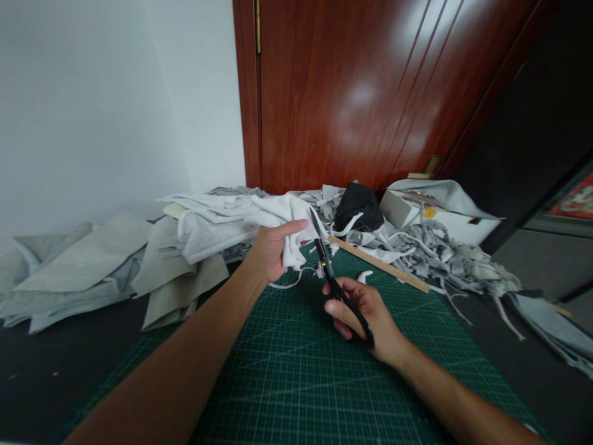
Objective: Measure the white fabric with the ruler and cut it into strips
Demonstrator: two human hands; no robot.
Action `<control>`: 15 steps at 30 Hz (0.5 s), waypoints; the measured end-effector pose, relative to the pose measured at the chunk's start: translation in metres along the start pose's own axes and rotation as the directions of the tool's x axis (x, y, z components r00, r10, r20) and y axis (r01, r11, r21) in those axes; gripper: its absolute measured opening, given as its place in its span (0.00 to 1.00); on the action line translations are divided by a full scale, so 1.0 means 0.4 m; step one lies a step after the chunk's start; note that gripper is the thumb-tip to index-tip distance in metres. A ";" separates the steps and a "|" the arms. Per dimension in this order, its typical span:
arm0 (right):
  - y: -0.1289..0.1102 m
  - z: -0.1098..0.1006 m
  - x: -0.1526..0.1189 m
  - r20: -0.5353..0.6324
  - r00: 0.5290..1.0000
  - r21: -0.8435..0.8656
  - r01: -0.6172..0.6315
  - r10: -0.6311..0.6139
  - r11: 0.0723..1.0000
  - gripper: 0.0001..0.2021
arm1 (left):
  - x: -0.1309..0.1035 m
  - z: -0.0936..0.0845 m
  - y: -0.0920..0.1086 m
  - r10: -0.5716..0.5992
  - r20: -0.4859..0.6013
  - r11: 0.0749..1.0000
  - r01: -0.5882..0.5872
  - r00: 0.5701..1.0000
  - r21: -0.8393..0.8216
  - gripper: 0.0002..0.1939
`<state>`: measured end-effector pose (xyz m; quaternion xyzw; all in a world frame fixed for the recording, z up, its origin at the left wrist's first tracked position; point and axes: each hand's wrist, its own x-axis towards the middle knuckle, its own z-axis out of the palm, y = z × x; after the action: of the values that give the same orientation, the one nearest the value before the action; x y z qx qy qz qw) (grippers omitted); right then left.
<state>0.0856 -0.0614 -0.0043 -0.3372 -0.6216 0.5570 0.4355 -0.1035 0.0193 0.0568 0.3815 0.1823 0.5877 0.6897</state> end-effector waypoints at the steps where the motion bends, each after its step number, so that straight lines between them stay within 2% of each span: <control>1: 0.000 0.000 0.000 -0.002 1.000 -0.003 -0.002 0.002 1.000 0.23 | 0.000 0.004 0.000 0.018 -0.039 1.000 -0.018 0.999 -0.008 0.14; 3: 0.000 0.000 -0.001 -0.001 1.000 -0.009 -0.004 0.004 1.000 0.23 | -0.001 0.013 -0.001 0.052 -0.109 0.999 -0.053 0.993 0.001 0.14; 6: 0.004 0.000 -0.001 0.003 1.000 -0.007 0.004 -0.004 1.000 0.23 | -0.007 0.024 0.000 0.085 -0.144 0.996 -0.081 0.986 0.038 0.16; 15: 0.012 -0.003 0.001 0.009 0.998 0.014 0.056 -0.056 0.998 0.24 | -0.014 0.030 0.000 0.122 -0.132 0.992 -0.115 0.984 0.058 0.25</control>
<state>0.0861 -0.0599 -0.0091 -0.3139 -0.6289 0.5504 0.4506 -0.0965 0.0103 0.0633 0.3681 0.2202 0.6474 0.6300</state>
